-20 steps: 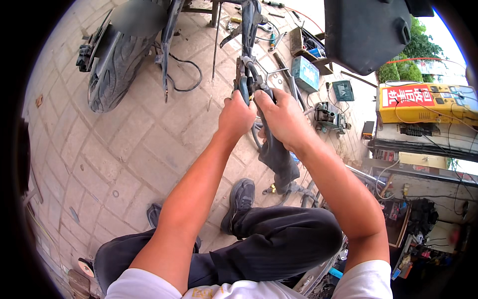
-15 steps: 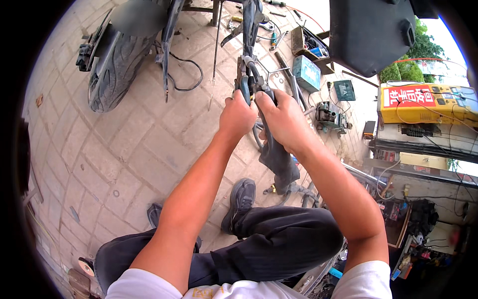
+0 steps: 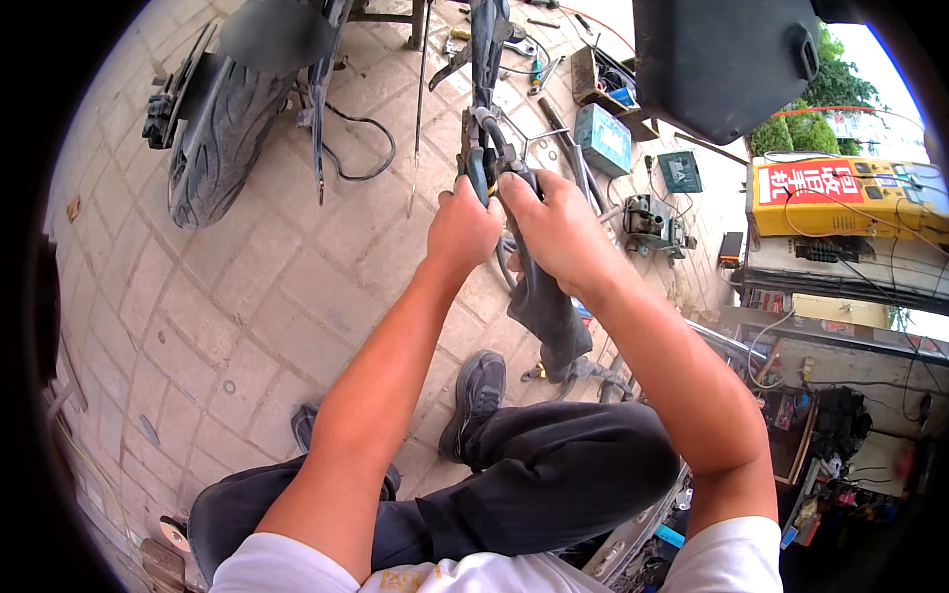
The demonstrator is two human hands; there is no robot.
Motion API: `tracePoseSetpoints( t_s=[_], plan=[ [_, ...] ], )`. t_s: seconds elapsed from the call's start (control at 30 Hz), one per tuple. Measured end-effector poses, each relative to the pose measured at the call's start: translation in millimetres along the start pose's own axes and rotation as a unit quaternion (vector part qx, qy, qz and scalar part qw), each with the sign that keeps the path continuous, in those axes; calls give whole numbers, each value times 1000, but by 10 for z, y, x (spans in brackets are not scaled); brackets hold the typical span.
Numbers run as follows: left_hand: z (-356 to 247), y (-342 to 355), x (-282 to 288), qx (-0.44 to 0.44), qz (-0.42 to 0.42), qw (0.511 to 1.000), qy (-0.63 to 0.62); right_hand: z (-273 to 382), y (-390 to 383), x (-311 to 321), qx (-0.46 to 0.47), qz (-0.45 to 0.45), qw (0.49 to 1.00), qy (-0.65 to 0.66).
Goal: The person welds a metal component onto a motorcycle frame using a welding torch, using pliers to position the piece and tapping it during the process.
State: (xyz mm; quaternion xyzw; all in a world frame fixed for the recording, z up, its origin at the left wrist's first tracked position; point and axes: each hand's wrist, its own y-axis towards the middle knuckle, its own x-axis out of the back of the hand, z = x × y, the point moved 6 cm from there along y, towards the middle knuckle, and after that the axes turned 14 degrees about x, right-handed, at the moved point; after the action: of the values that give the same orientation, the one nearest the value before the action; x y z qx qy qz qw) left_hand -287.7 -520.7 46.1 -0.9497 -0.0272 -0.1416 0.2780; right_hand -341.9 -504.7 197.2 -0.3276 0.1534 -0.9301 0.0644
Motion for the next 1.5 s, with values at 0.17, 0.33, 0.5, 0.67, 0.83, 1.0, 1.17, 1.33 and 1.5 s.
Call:
tracePoseSetpoints(
  t_s=[0.17,0.33,0.5,0.67,0.83,1.0,1.17,1.33,1.5],
  plan=[
    [17,3,40,3,5,1000,0,82,-12,-5,-28,8,999,-28],
    [24,0,45,8,19,1000,10,81,-55,70,-27,12,999,14],
    [51,18,104,18,28,999,39,-124,-278,412,14,-2,999,31],
    [7,100,68,-2,40,998,47,-996,-409,757,-56,-29,978,201],
    [17,169,5,-41,22,999,0,-1285,-354,700,-66,20,955,289],
    [77,207,-24,-22,27,999,-18,-1477,-254,671,-75,66,939,328],
    [26,86,-53,3,44,997,-61,-1494,-210,813,-54,96,932,345],
    [-35,34,-52,-8,36,999,-34,-1530,-179,905,-56,141,934,325],
    [-67,17,-75,-8,42,998,-44,-1462,-103,942,-45,136,949,280]
  ],
)
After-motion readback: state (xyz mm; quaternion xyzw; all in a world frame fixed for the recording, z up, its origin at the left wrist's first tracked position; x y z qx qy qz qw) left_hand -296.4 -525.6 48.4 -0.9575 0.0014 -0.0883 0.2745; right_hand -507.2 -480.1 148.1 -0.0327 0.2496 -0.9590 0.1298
